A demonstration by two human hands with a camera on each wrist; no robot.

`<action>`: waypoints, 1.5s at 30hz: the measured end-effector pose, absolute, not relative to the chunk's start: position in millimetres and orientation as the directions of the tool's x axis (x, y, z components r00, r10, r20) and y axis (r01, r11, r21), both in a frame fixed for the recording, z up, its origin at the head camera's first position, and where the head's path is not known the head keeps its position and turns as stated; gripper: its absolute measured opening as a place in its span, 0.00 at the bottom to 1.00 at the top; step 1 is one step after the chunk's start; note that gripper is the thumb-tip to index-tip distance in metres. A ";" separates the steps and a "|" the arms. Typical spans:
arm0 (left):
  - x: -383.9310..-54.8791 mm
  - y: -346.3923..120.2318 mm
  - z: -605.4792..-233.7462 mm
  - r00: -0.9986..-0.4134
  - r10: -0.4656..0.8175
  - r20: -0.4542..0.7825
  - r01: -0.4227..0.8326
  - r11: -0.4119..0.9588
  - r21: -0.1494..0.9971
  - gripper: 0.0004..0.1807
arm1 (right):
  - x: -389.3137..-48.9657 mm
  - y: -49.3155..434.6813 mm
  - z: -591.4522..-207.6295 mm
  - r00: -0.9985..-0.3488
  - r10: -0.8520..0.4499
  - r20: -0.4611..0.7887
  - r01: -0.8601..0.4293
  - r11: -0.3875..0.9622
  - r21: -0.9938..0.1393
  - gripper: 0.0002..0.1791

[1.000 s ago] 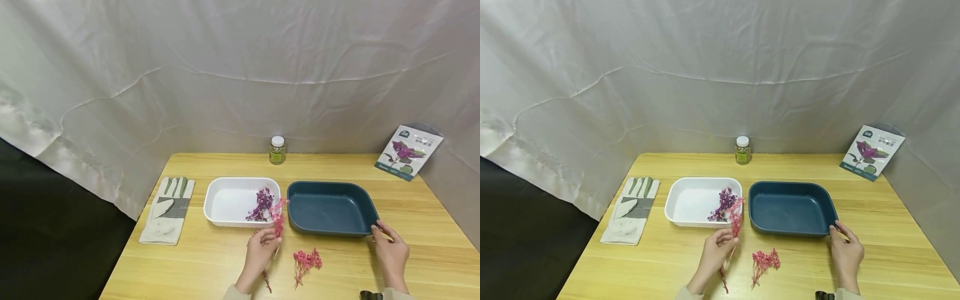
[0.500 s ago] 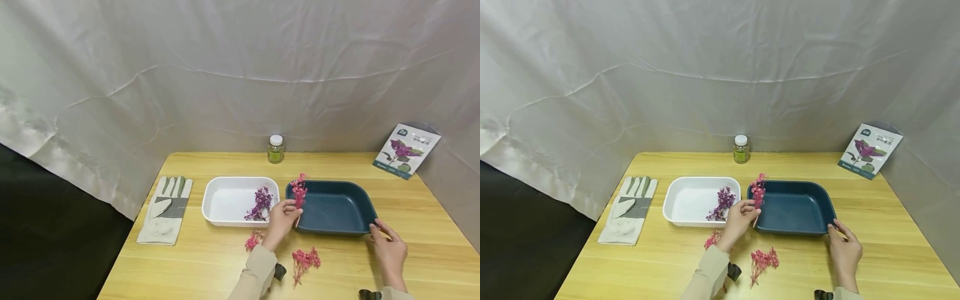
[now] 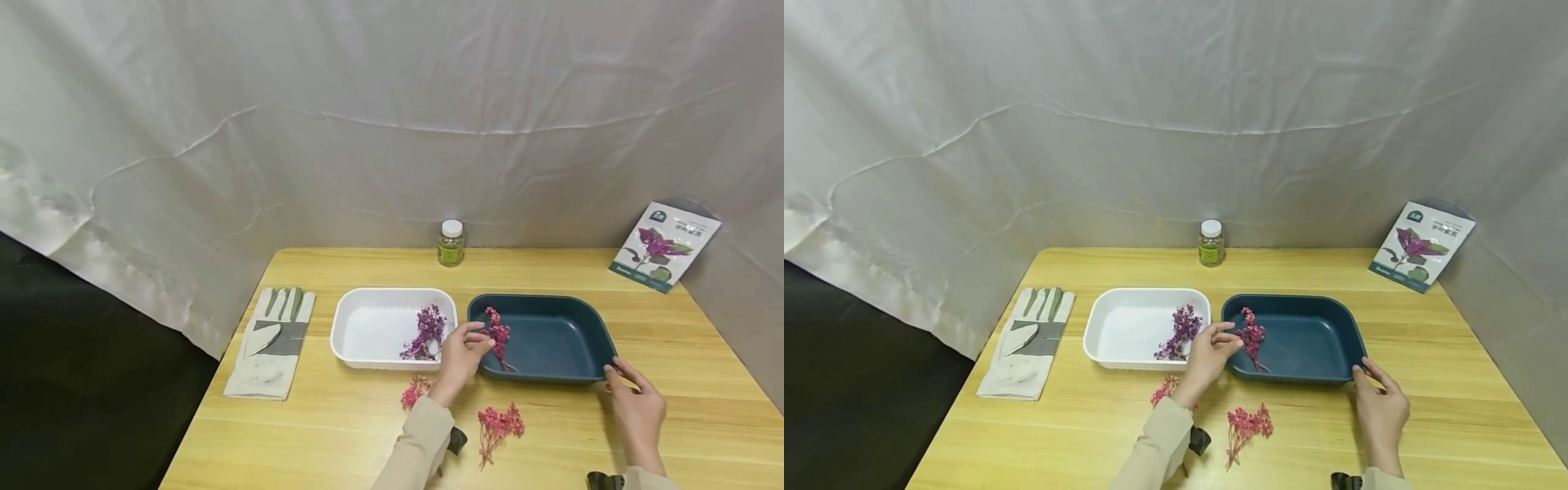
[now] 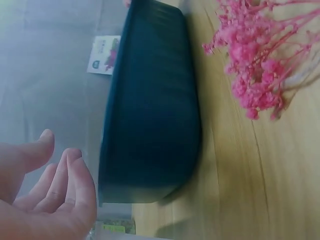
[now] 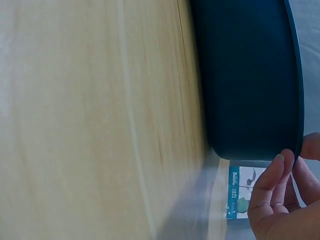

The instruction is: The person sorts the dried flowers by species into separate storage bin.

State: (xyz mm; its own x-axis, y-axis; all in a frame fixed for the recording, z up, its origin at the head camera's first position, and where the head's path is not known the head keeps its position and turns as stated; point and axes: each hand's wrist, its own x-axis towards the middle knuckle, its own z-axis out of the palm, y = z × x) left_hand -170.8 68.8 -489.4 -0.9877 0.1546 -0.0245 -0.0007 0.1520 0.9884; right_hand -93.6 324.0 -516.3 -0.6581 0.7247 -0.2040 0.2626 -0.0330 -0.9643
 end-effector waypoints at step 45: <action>-50.1 -40.5 -547.7 -0.957 0.126 -0.262 -0.236 0.186 0.954 0.08 | -93.7 326.6 -517.7 -0.664 0.720 -0.202 0.265 -0.026 -0.964 0.10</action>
